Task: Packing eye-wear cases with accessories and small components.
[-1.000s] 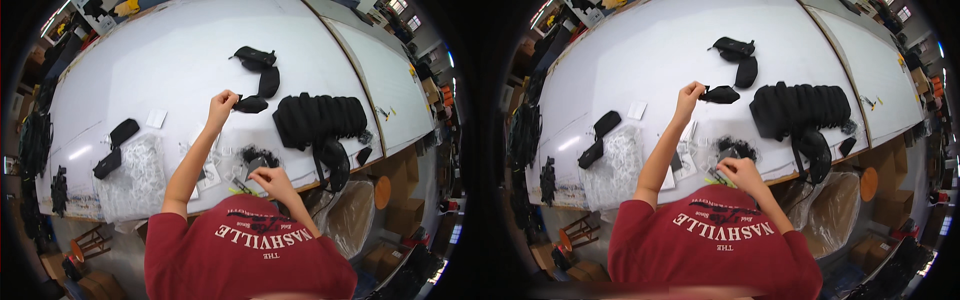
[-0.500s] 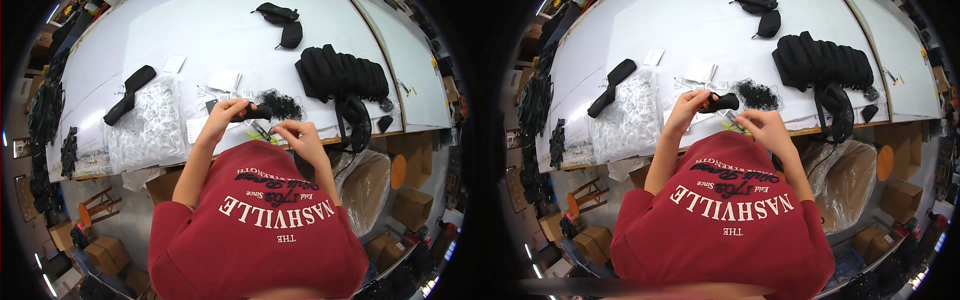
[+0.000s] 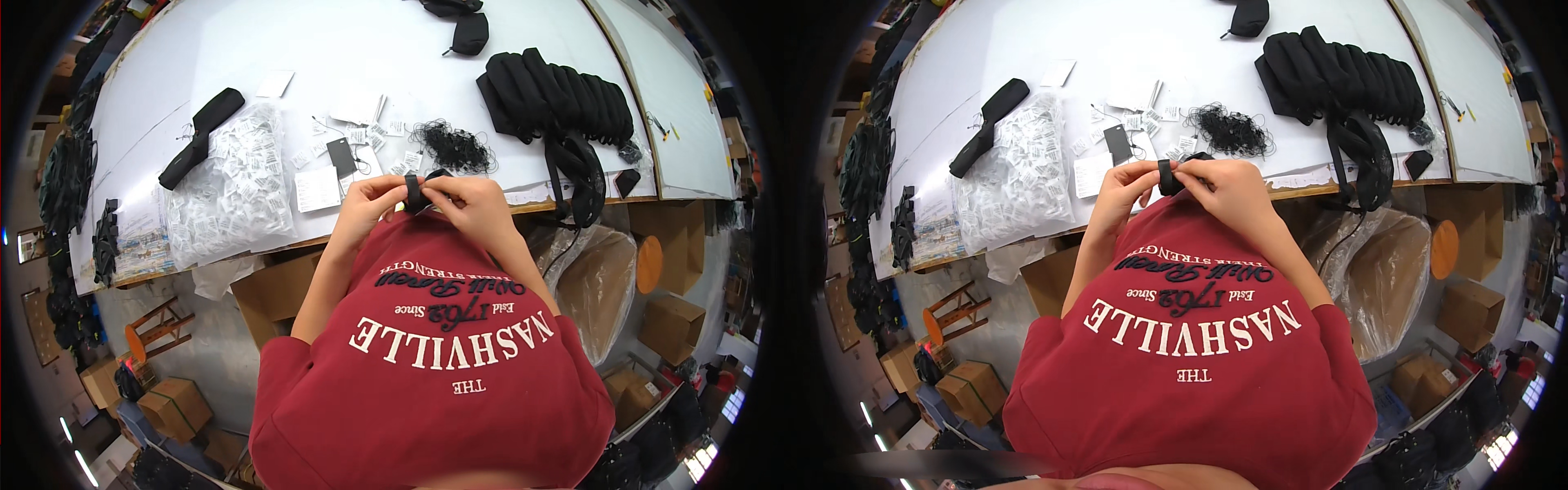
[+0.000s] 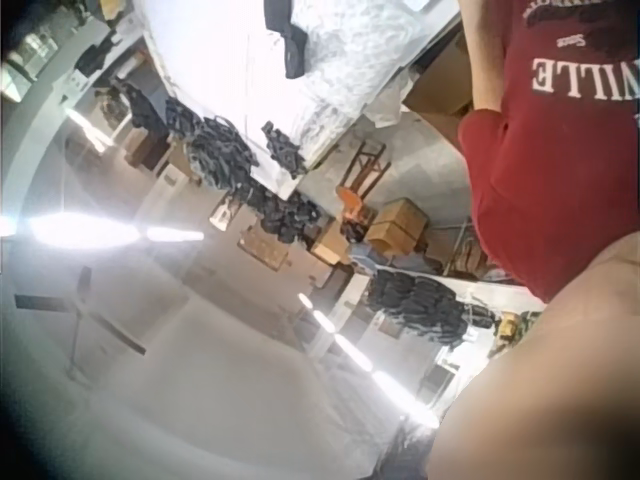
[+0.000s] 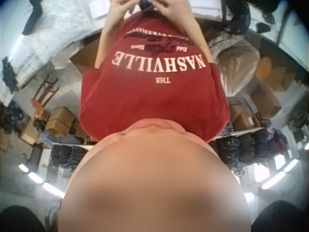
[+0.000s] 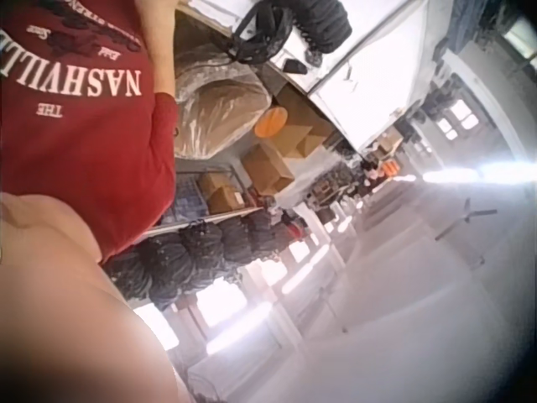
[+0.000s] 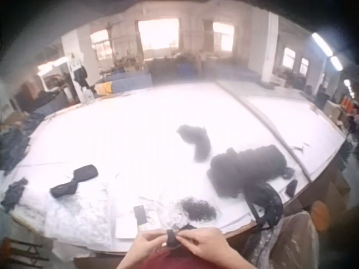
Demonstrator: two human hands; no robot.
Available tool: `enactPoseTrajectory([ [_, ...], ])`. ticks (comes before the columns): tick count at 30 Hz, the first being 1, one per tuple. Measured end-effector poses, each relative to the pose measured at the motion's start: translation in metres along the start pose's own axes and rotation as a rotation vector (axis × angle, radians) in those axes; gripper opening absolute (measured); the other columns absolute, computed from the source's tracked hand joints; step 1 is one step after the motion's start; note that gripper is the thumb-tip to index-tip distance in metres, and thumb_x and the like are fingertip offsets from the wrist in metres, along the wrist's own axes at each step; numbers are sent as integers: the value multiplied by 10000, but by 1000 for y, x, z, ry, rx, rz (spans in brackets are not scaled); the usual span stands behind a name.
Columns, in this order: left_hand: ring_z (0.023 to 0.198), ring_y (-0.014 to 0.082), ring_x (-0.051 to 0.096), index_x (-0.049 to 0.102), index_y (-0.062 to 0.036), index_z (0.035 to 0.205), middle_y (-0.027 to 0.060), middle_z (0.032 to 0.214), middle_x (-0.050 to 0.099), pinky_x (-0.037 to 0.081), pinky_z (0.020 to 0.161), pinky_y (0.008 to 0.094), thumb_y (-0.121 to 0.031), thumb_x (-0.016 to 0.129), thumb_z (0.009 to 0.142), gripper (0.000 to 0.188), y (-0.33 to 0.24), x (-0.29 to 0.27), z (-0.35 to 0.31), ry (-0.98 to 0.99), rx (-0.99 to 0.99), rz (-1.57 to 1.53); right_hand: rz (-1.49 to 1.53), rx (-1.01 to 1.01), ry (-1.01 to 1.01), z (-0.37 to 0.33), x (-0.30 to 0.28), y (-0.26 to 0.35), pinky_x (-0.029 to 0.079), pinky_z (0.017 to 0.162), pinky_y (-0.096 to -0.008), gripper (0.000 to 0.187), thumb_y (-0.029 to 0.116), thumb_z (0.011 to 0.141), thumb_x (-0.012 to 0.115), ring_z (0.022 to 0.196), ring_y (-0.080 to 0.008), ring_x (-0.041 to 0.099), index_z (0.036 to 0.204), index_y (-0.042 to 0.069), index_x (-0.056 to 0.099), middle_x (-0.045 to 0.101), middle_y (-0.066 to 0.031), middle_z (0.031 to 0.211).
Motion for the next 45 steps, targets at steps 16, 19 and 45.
enactPoseTrajectory([
  [16, 800, 77, 570, 610, 37, 886, 26, 919, 560, 454, 736, 193, -23, 621, 846, 73, -2, -3, 10, -219, 291, 70, 441, 250, 60, 6, 17, -33, 389, 542, -216, 90, 109, 884, 561, 578, -67, 483, 941, 53, 602, 532, 1, 641],
  [19, 846, 104, 576, 604, 33, 917, 63, 940, 588, 449, 799, 220, -12, 591, 867, 68, -14, 3, 5, -164, 358, 29, 794, 275, 47, 4, 26, -41, 389, 582, -204, 89, 101, 905, 538, 636, -44, 475, 953, 36, 574, 518, 26, 678],
  [45, 626, 1, 405, 533, -13, 847, -15, 719, 551, 297, 544, 168, -82, 558, 882, 81, -34, 32, -8, 23, 153, 50, 1250, 251, 172, 9, 13, -17, 360, 585, -180, 105, 130, 933, 517, 627, -59, 464, 969, 48, 463, 551, -22, 719],
])
Point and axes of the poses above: each hand's wrist, its own z-axis towards the middle knuckle, its own x-axis out of the palm, y = z × x, the point moved 5 cm from there along z, towards the middle knuckle
